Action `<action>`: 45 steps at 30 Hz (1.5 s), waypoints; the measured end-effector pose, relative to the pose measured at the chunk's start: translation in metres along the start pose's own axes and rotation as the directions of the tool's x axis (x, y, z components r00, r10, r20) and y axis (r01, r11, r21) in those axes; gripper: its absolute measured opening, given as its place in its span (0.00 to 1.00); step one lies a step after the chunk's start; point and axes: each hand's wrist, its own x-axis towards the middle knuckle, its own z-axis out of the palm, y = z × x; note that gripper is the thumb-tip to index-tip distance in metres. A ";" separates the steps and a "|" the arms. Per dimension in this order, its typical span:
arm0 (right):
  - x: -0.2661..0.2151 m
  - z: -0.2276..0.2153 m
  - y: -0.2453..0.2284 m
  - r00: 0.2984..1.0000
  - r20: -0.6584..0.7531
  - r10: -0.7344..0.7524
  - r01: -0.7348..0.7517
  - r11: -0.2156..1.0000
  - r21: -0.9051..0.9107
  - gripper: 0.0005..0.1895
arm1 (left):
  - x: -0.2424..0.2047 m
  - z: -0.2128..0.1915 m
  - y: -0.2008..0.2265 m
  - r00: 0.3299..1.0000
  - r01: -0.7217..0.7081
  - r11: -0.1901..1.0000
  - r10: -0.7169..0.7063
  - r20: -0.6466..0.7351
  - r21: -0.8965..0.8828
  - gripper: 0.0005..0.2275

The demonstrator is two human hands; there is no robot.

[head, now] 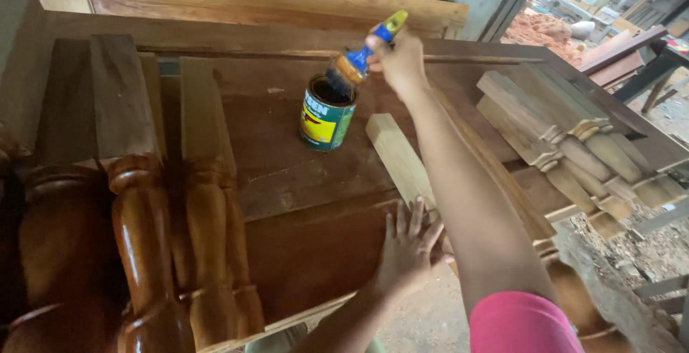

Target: Apply a dark wood stain to wooden furniture legs using a paintbrush.

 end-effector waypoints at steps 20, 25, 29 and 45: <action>-0.011 0.066 0.035 0.944 0.095 0.316 -0.191 0.760 -0.621 0.14 | -0.001 -0.024 0.010 0.969 0.025 0.997 -0.007 0.248 -0.068 0.37; 0.006 0.047 0.006 0.943 0.095 0.320 -0.222 0.813 -0.538 0.13 | -0.002 0.023 -0.001 0.998 -0.025 0.967 0.009 0.065 0.253 0.31; 0.017 0.030 -0.011 0.968 0.170 0.186 -0.115 0.927 -0.357 0.12 | 0.002 0.005 0.004 0.995 0.006 1.000 -0.004 0.100 -0.021 0.37; -0.015 0.049 -0.080 0.906 0.377 0.194 0.145 0.694 -0.705 0.17 | -0.004 -0.008 0.006 1.000 -0.020 0.994 0.020 -0.001 -0.109 0.35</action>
